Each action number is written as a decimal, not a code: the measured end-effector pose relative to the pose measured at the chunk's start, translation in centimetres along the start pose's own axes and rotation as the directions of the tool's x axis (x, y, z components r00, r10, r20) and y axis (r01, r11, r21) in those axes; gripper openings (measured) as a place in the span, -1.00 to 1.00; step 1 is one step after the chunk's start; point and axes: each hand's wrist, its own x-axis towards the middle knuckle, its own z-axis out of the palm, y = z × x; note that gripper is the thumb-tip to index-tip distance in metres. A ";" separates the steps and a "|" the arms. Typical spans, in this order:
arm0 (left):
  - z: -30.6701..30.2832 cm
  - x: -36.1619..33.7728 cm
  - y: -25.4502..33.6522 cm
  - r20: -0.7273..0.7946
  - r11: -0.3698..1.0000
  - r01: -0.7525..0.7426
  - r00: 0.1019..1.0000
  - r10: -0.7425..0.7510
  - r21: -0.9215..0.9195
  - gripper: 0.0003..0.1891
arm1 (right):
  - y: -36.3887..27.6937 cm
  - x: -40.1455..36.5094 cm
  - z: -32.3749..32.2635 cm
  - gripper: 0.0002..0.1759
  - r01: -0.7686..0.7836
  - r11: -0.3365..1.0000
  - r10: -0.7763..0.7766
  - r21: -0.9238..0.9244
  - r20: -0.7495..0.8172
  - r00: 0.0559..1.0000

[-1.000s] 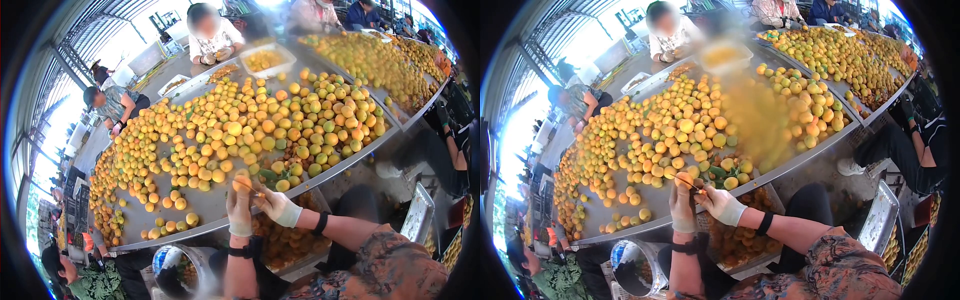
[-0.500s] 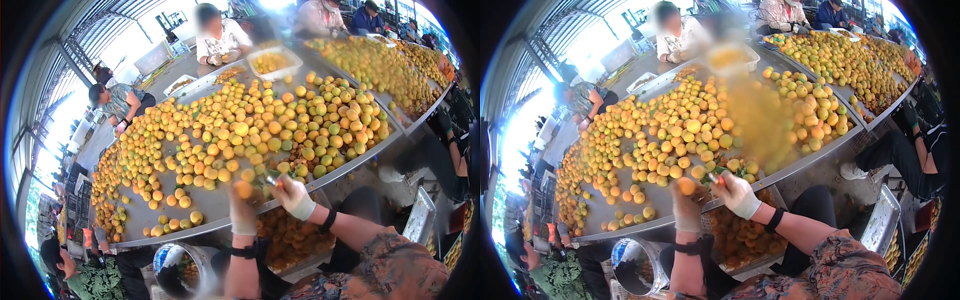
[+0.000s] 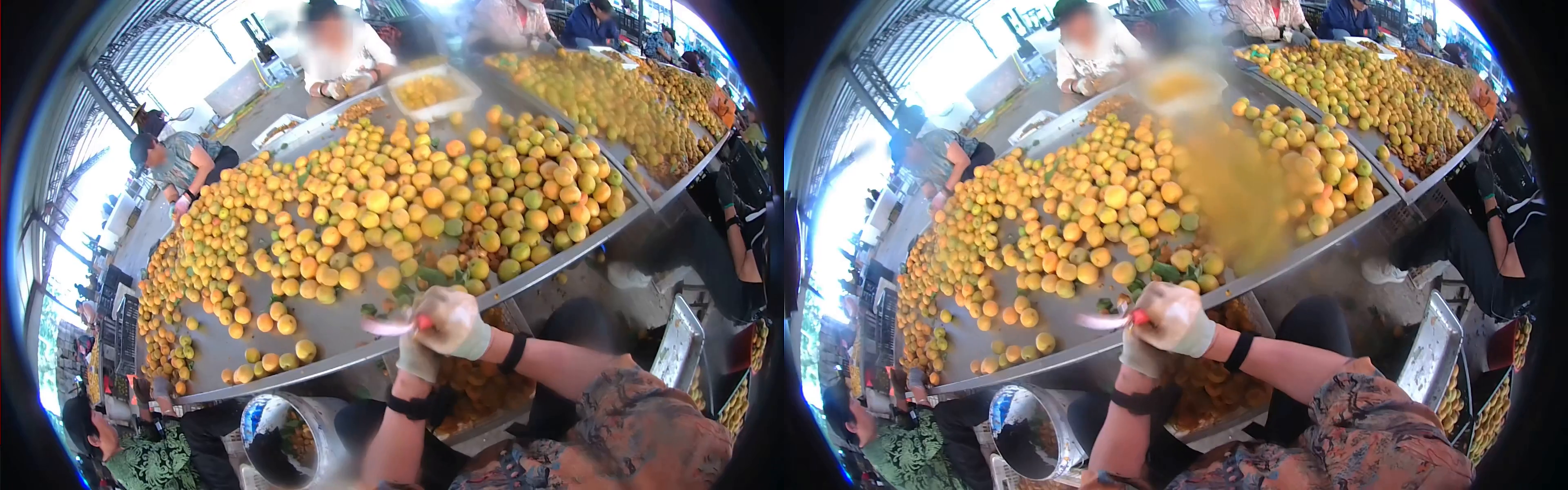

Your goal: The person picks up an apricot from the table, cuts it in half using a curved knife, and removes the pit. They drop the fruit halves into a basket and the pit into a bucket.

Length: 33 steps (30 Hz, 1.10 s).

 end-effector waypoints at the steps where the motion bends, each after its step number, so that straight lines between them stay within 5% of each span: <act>1: -1.2 1.0 -0.1 0.187 0.771 -0.239 0.970 0.157 0.591 -0.57 | 0.0 -0.4 0.0 -0.79 0.002 1.000 -0.002 0.019 0.032 0.999; 2: -2.5 0.6 -0.6 0.174 0.778 -0.225 0.973 0.150 0.587 -0.57 | 0.2 -0.7 0.2 -0.79 0.008 0.999 -0.010 0.037 0.062 0.998; 4: 4.9 -1.3 0.0 -0.303 0.977 -0.042 0.947 0.105 0.210 -0.56 | 1.2 -1.4 0.7 -0.80 -0.167 0.979 0.172 0.116 -0.036 0.984; 5: 4.5 -1.7 0.7 -0.313 0.561 0.125 0.916 0.251 0.818 -0.61 | 0.9 -1.9 1.0 -0.84 -0.467 0.818 0.510 0.336 -0.048 0.859; 6: 2.8 -1.4 1.0 -0.305 0.665 0.013 0.895 0.326 0.747 -0.64 | 1.7 -2.2 1.4 -0.83 -0.621 0.618 0.706 0.481 0.006 0.708; 8: 11.1 -1.7 0.4 -0.443 0.858 -0.058 0.837 0.320 0.510 -0.65 | 0.9 -1.7 0.5 -0.74 -0.650 0.600 0.719 0.466 0.042 0.694; 11: 9.8 -1.4 0.1 -0.349 0.696 -0.166 0.771 0.533 0.698 -0.64 | 0.1 -2.1 -0.2 -0.74 -0.660 0.699 0.665 0.275 0.090 0.742; 15: 7.8 -1.8 2.5 -0.373 0.857 -0.150 0.853 0.364 0.493 -0.50 | 0.4 -3.3 -1.2 -0.75 -0.660 0.727 0.576 0.187 0.357 0.735; 18: 9.3 -2.5 2.3 -0.361 0.840 -0.131 0.860 0.360 0.526 -0.42 | 0.7 -2.7 -2.3 -0.77 -0.460 0.881 0.412 0.114 0.296 0.862; 20: 9.7 -2.7 2.5 -0.345 0.901 -0.081 0.906 0.245 0.427 -0.41 | 0.1 -0.9 -2.8 -0.80 -0.511 0.826 0.455 0.239 0.252 0.854; 21: 9.8 -2.7 2.0 -0.377 0.891 -0.026 0.900 0.218 0.453 -0.41 | -0.6 0.4 -2.7 -0.79 -0.688 0.520 0.682 0.506 0.240 0.691; 22: 9.8 -2.6 1.3 -0.413 0.881 0.036 0.892 0.185 0.472 -0.41 | -1.2 1.6 -2.8 -0.78 -0.693 0.126 0.834 0.710 0.303 0.462; 30: 6.8 -2.1 -2.8 -0.246 0.843 0.029 0.961 0.124 0.537 -0.55 | 0.0 2.3 -0.6 -0.86 -0.372 0.118 0.846 0.921 0.103 0.523; 31: 7.4 -2.6 -3.2 -0.217 0.699 -0.047 0.934 0.284 0.714 -0.56 | 0.4 2.2 -0.5 -0.87 -0.376 0.115 0.824 0.919 0.123 0.553; 33: 8.4 -2.4 -3.3 -0.206 0.684 -0.079 0.923 0.325 0.725 -0.50 | 0.7 1.6 0.0 -0.88 -0.388 0.123 0.810 0.913 0.134 0.571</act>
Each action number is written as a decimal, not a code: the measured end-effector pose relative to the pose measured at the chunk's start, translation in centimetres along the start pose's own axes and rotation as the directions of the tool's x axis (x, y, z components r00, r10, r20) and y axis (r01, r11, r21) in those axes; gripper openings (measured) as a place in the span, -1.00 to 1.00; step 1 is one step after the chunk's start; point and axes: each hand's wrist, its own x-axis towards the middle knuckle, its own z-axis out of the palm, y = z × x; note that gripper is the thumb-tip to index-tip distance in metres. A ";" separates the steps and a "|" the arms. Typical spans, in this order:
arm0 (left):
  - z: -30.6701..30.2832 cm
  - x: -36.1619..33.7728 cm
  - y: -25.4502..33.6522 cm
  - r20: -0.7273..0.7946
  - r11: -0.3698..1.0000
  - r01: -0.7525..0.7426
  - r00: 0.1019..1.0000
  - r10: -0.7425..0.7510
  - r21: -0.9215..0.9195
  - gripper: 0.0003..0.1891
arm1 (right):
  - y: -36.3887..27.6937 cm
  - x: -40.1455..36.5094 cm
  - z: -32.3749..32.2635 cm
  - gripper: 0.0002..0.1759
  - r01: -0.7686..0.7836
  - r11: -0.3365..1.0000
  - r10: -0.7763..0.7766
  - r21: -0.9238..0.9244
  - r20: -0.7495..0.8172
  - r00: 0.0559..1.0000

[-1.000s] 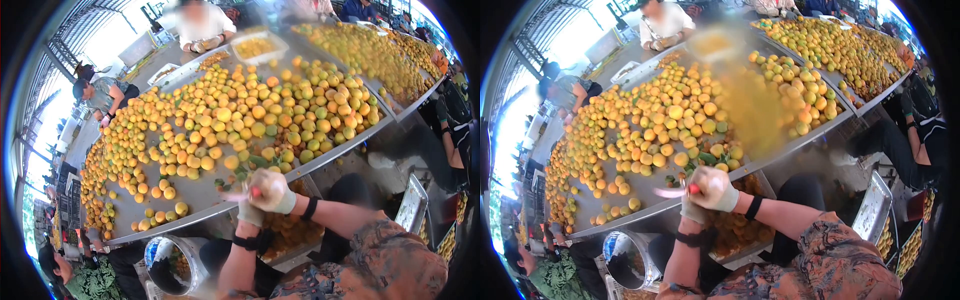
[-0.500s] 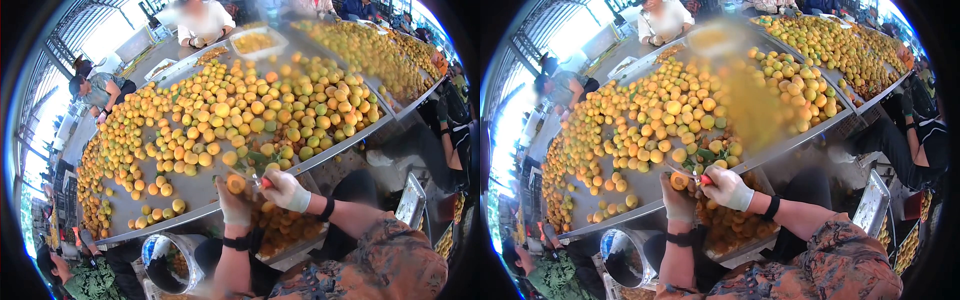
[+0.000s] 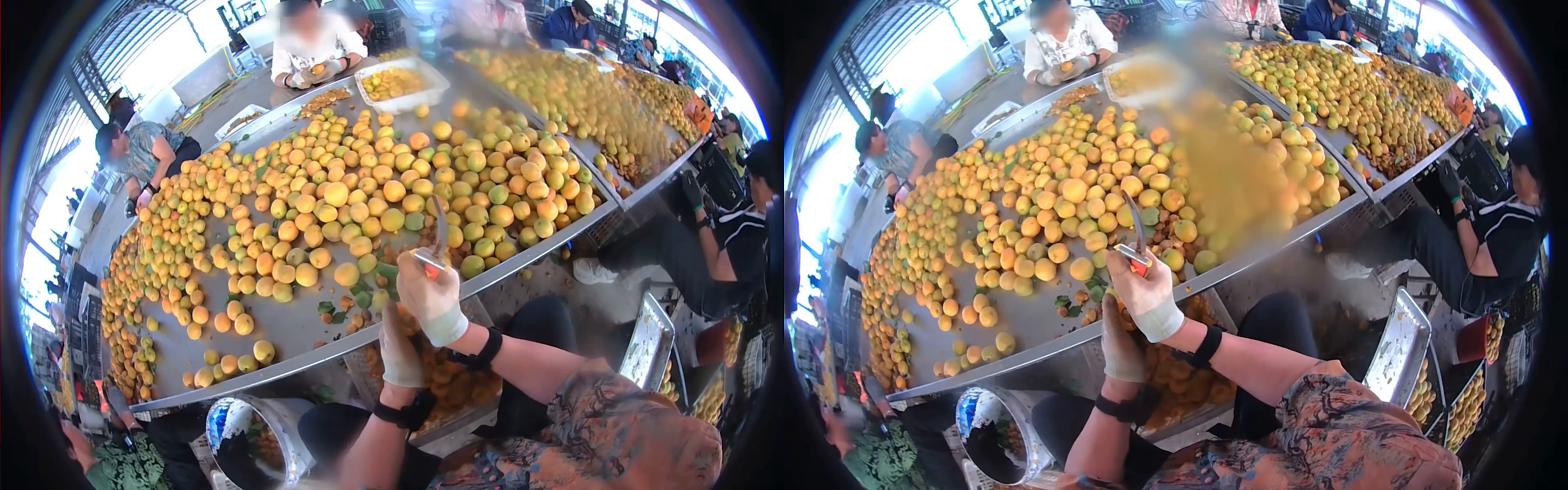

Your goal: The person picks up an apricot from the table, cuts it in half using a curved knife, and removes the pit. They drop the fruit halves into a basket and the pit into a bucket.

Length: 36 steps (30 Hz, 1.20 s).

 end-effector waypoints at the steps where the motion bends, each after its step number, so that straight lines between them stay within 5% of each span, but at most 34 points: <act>1: 0.2 0.0 0.1 -0.021 1.000 -0.026 0.999 0.026 0.015 -0.40 | 0.3 0.0 0.1 -0.88 -0.009 1.000 0.009 -0.008 0.008 1.000; 4: 0.1 1.0 -1.5 -0.015 0.974 -0.090 0.996 0.088 -0.206 -0.32 | 1.2 0.5 0.2 -0.90 0.043 0.998 -0.043 -0.045 0.007 0.999; 7: -0.2 1.7 -2.3 -0.018 0.977 -0.070 0.998 0.068 -0.202 -0.31 | 1.5 1.1 -0.2 -0.90 -0.055 0.998 0.057 0.030 -0.063 0.996; 8: -0.5 1.8 -2.0 -0.027 0.976 -0.070 0.997 0.066 -0.205 -0.31 | 1.7 1.5 -0.7 -0.90 -0.062 0.995 0.059 0.079 0.035 0.998; 9: -0.9 1.9 -1.4 0.079 0.875 -0.398 0.916 0.392 0.277 -0.38 | 2.0 1.7 -1.2 -0.90 -0.071 0.989 0.054 0.130 0.132 0.990; 10: -1.0 1.9 -0.8 0.323 0.458 -0.627 0.748 0.580 0.630 -0.44 | 1.5 0.9 -0.4 -0.90 -0.054 0.987 0.033 0.148 0.142 0.989; 11: -0.8 1.9 -0.3 0.320 0.458 -0.626 0.748 0.581 0.632 -0.44 | 1.4 0.6 -0.1 -0.90 -0.057 0.987 0.035 0.148 0.143 0.989; 12: -0.5 2.1 0.4 0.189 0.776 -0.400 0.916 0.354 0.487 -0.44 | 1.3 0.5 0.2 -0.88 -0.081 0.977 0.058 0.197 0.121 0.991; 13: -0.2 2.2 1.0 0.120 0.958 -0.093 0.991 0.062 0.272 -0.43 | 1.3 0.5 0.4 -0.86 -0.105 0.964 0.082 0.243 0.102 0.991; 14: 0.0 2.2 1.7 0.118 0.958 -0.099 0.991 0.069 0.268 -0.43 | 1.1 0.8 0.5 -0.86 -0.105 0.965 0.081 0.239 0.109 0.991; 15: 0.1 2.2 2.5 0.117 0.992 0.124 0.986 -0.121 -0.024 -0.45 | 0.9 1.0 0.6 -0.81 -0.122 0.964 0.090 0.237 0.139 0.986; 16: 0.1 2.2 3.0 0.172 0.889 0.342 0.938 -0.301 -0.306 -0.46 | 0.4 1.0 1.0 -0.74 -0.139 0.962 0.102 0.236 0.165 0.981; 20: 1.1 4.2 4.8 0.206 0.727 0.470 0.880 -0.428 -0.500 -0.61 | -1.6 3.2 3.4 -0.54 -0.033 0.984 0.050 0.177 -0.089 0.995; 22: 1.6 5.2 5.0 -0.072 0.955 0.207 0.971 -0.227 -0.212 -0.83 | -1.7 5.0 1.7 -0.57 0.006 0.968 0.009 0.250 -0.056 0.998; 24: -0.4 8.1 3.3 -0.095 0.975 0.152 0.981 -0.169 -0.163 -0.83 | -1.9 6.1 0.7 -0.59 0.041 0.971 -0.032 0.237 -0.039 0.999; 26: -1.2 9.2 3.5 -0.173 0.994 0.061 0.982 -0.076 -0.087 -0.84 | -1.5 8.0 -0.5 -0.69 0.289 0.854 -0.357 -0.432 -0.085 0.930; 29: -2.1 9.3 3.6 -0.142 0.996 -0.073 0.987 0.081 0.055 -0.83 | 1.3 11.2 -4.5 -0.84 0.290 0.890 -0.385 -0.351 -0.242 0.891; 30: -1.8 8.5 4.3 -0.126 0.982 -0.089 0.986 0.111 0.166 -0.80 | 2.1 11.5 -6.1 -0.89 0.348 0.846 -0.433 -0.405 -0.141 0.890; 31: -2.7 8.5 3.5 -0.022 0.937 -0.105 0.993 0.119 0.335 -0.73 | 4.6 13.9 -9.9 -0.82 0.540 0.581 -0.634 -0.609 0.076 0.769; 33: -2.7 6.9 3.9 0.271 0.812 -0.292 0.947 0.172 0.505 -0.67 | 3.0 12.3 -9.6 -0.70 0.372 0.688 -0.388 -0.623 0.118 0.914; 34: -3.1 6.4 4.6 0.255 0.809 -0.288 0.951 0.176 0.513 -0.67 | 2.9 12.1 -9.5 -0.59 0.383 0.627 -0.377 -0.679 0.166 0.911; 36: -4.4 5.1 6.5 0.234 0.671 -0.387 0.921 0.311 0.633 -0.62 | 2.2 10.5 -7.8 -0.53 0.276 0.763 -0.300 -0.584 0.057 0.952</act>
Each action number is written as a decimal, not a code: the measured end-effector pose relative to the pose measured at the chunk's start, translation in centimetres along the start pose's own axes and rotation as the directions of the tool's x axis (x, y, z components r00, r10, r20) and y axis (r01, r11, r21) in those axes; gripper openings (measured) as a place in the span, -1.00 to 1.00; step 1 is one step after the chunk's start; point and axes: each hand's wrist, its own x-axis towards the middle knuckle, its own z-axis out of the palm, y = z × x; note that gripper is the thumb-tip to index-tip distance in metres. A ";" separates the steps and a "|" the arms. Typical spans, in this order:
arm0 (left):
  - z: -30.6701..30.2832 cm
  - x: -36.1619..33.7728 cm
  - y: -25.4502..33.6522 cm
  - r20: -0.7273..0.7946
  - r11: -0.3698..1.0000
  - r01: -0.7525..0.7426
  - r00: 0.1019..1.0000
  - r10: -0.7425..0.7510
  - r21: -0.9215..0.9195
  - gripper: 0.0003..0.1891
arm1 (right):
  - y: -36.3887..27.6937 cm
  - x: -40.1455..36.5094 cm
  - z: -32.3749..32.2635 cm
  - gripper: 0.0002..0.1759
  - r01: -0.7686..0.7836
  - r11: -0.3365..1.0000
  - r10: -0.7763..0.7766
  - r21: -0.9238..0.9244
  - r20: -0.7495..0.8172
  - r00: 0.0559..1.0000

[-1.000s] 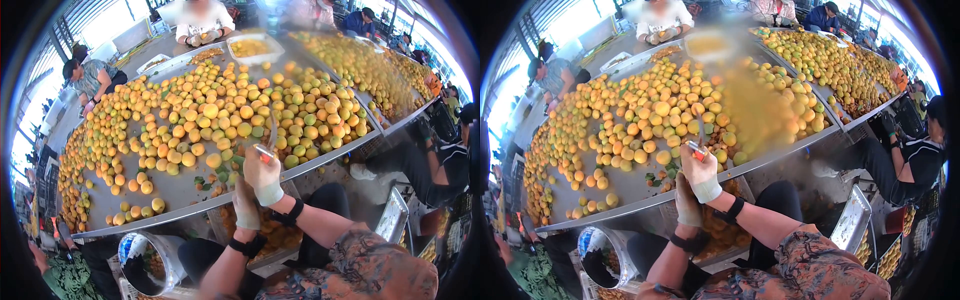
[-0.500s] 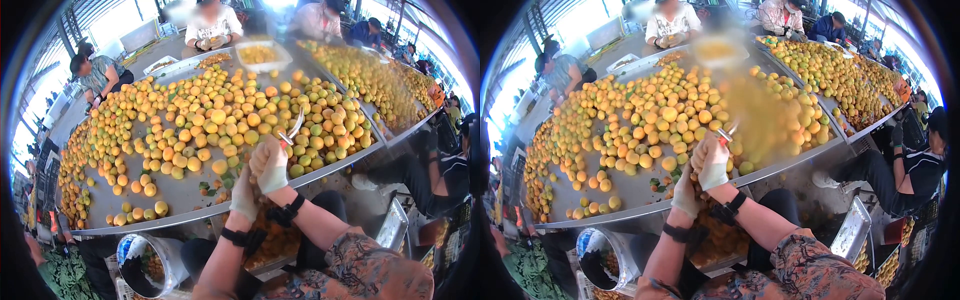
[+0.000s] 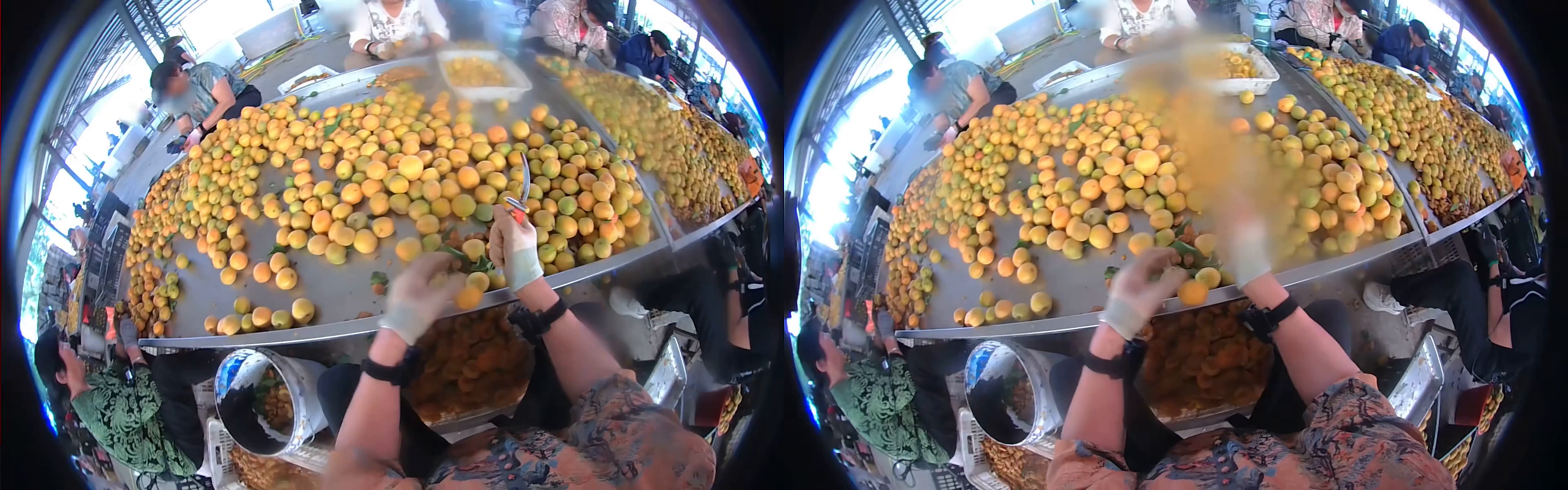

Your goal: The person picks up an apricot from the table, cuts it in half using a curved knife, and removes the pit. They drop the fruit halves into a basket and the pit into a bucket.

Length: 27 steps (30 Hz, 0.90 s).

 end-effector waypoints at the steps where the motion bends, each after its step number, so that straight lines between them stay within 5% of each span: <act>1: -2.6 0.0 0.6 -0.098 0.966 0.207 0.976 -0.193 0.154 -0.55 | -1.2 -0.7 0.7 -0.52 -0.065 0.989 0.071 0.130 -0.044 0.997; 2: -4.9 0.2 -1.8 -0.229 0.899 0.191 0.968 -0.106 0.393 -0.51 | -1.5 -1.2 0.9 -0.52 -0.069 0.988 0.075 0.137 -0.039 0.996; 4: -9.1 -0.7 -4.0 -0.463 0.495 0.399 0.886 0.009 0.772 -0.49 | -1.8 -1.7 0.8 -0.60 -0.224 0.951 0.230 0.215 0.000 0.973; 6: -11.9 -1.6 -4.3 -0.585 0.200 0.600 0.800 -0.133 0.775 -0.49 | 0.3 -2.0 0.8 -0.66 -0.223 0.950 0.226 0.219 0.010 0.974; 7: -12.7 -1.9 -4.6 -0.583 0.197 0.598 0.802 -0.132 0.777 -0.49 | 1.1 -2.2 0.6 -0.71 -0.220 0.951 0.221 0.219 0.019 0.975; 9: -14.1 -2.4 -5.7 -0.588 0.044 0.663 0.691 -0.421 0.747 -0.46 | 1.4 -3.0 0.2 -0.74 -0.200 0.953 0.176 0.229 0.122 0.977; 11: -15.2 -2.5 -7.3 -0.576 0.057 0.667 0.681 -0.453 0.743 -0.47 | 2.0 -3.4 0.1 -0.71 -0.069 0.997 0.077 -0.040 0.268 0.960; 12: -15.4 -2.5 -7.7 -0.561 0.073 0.670 0.671 -0.485 0.739 -0.47 | -5.6 -5.7 2.1 -0.72 -0.373 0.912 0.318 0.167 0.284 0.904; 16: -14.5 -3.6 -8.4 -0.575 0.122 0.648 0.735 -0.359 0.751 -0.52 | -7.4 -8.4 2.6 -0.77 -0.434 0.900 0.378 0.035 0.435 0.818; 18: -14.0 -3.6 -8.4 -0.418 0.672 0.524 0.845 -0.333 0.524 -0.61 | -7.8 -9.6 2.5 -0.82 -0.569 0.813 0.431 0.123 0.529 0.731; 19: -13.4 -3.5 -7.5 -0.403 0.679 0.508 0.856 -0.326 0.530 -0.61 | -7.1 -10.5 3.1 -0.83 -0.658 0.716 0.447 0.233 0.572 0.688; 20: -12.6 -3.5 -5.7 -0.261 0.865 0.467 0.872 -0.415 0.183 -0.62 | -6.7 -11.0 3.7 -0.82 -0.580 0.786 0.380 0.213 0.573 0.726; 21: -11.5 -3.3 -4.3 -0.089 0.885 0.416 0.893 -0.441 -0.209 -0.62 | -6.3 -11.3 4.1 -0.81 -0.495 0.848 0.312 0.190 0.575 0.756; 22: -10.0 -3.4 -3.6 -0.074 0.888 0.409 0.899 -0.431 -0.210 -0.62 | -6.6 -11.6 4.3 -0.77 -0.520 0.813 0.282 0.260 0.605 0.744; 24: -6.9 -3.7 -2.8 0.061 0.624 0.261 0.944 -0.324 -0.737 -0.52 | -8.1 -11.8 4.1 -0.67 -0.494 0.859 0.308 0.135 0.635 0.709; 27: -4.0 -3.3 -2.4 0.077 0.699 0.173 0.983 -0.167 -0.694 -0.41 | -7.7 -11.9 3.8 -0.62 -0.476 0.876 0.304 0.081 0.673 0.674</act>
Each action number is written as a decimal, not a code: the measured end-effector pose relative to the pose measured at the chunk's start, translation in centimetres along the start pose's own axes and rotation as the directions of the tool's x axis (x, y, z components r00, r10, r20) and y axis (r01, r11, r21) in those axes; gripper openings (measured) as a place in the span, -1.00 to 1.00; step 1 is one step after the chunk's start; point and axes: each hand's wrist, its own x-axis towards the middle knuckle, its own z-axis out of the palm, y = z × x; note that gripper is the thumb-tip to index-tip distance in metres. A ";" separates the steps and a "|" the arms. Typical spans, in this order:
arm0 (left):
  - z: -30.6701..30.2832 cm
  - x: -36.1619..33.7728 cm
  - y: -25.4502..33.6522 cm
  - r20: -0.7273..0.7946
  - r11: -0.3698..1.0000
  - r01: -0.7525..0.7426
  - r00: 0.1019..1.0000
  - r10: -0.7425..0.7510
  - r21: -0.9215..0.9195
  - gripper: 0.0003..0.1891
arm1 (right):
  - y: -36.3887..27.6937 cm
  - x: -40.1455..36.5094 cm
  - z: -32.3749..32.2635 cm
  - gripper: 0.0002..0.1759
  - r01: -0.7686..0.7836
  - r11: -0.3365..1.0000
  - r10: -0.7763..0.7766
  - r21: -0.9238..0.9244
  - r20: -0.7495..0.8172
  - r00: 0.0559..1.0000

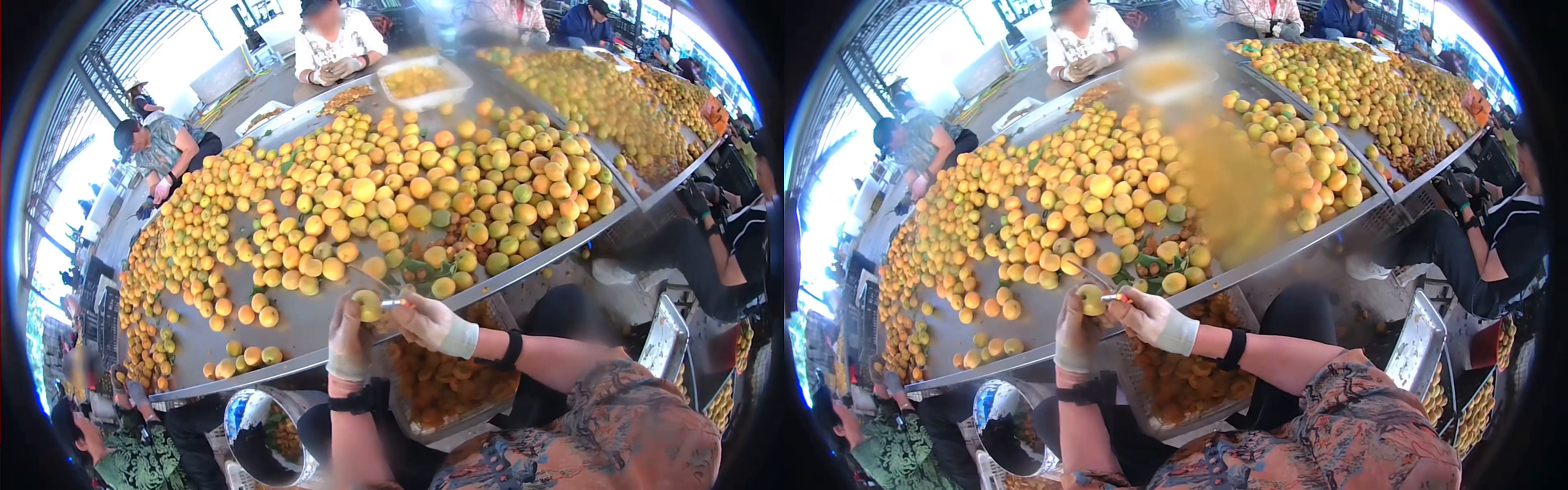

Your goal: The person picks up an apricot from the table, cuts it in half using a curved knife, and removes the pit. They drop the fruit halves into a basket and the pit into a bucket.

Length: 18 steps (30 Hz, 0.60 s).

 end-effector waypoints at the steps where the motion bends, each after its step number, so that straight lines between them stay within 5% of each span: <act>1: 0.8 0.0 -0.3 0.003 0.995 -0.021 1.000 0.021 0.094 -0.36 | 0.1 0.0 -0.1 -0.60 0.039 0.999 -0.039 -0.010 0.018 0.999; 9: 3.7 -0.5 -0.1 0.102 0.998 0.023 0.995 -0.017 -0.064 -0.25 | -1.0 -0.9 -1.2 -0.60 0.055 0.998 -0.054 0.017 -0.051 0.997; 12: 3.2 -0.2 -0.1 0.139 0.975 -0.151 0.982 0.129 0.163 -0.33 | -0.2 -0.3 -2.6 -0.59 0.000 0.997 0.005 0.077 -0.061 0.998; 14: 3.7 0.2 -0.1 0.051 0.892 -0.202 0.979 0.199 0.405 -0.36 | 2.2 1.4 -4.1 -0.58 0.170 0.911 -0.141 0.377 -0.104 0.985; 15: 3.7 0.4 -0.5 0.045 0.892 -0.199 0.979 0.198 0.406 -0.36 | 2.8 1.4 -3.9 -0.62 0.263 0.965 -0.246 0.005 -0.336 0.909; 16: 3.4 0.9 -1.2 0.003 0.852 -0.123 0.990 0.141 0.510 -0.39 | 2.8 1.5 -4.8 -0.64 0.324 0.918 -0.385 -0.228 -0.319 0.866; 18: 3.2 1.8 -2.6 -0.062 0.791 -0.035 0.994 0.092 0.611 -0.41 | -3.1 0.0 -3.7 -0.66 0.074 0.981 -0.002 0.177 -0.376 0.927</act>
